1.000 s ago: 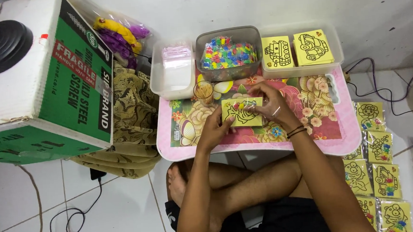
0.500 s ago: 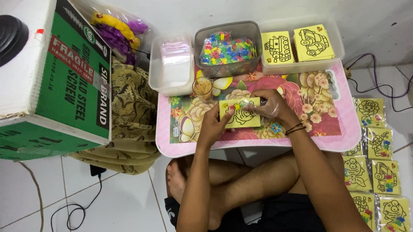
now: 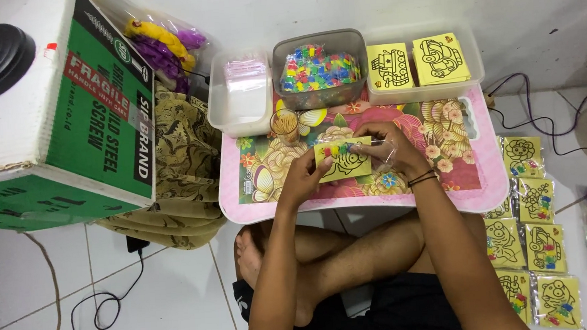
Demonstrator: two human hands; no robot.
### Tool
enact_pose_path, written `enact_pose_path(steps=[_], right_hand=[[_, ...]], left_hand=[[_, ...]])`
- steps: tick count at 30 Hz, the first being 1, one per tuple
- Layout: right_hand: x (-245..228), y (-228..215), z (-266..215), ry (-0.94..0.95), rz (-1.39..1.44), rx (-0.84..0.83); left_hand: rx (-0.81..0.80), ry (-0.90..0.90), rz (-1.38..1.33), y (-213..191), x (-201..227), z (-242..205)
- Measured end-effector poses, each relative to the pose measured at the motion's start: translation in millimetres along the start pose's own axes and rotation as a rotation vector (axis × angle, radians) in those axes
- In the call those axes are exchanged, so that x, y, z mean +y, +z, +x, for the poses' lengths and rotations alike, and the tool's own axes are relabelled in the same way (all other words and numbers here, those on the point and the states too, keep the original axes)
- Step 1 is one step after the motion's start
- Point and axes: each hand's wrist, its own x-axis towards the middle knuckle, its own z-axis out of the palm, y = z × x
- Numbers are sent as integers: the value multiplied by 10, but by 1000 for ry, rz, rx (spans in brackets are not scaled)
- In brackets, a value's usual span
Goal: Assembling sand art kits by peeling stickers and applying them to cards, then organizing them into sets.
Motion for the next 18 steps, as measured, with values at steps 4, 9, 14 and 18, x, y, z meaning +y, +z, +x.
enact_pose_path(steps=[4,9,14,18], right_hand=[[80,6,13,-14,-17,13],[-184,138,-80,19,-5,114],[95,51,19,2,-43,84],[135,51,15,-2,-63,93]], left_hand=[[27,58,91,36,175,-78],[58,82,115,56,187,-97],[61,31,124,40,229,-96],[67,14,71,23,127,-71]])
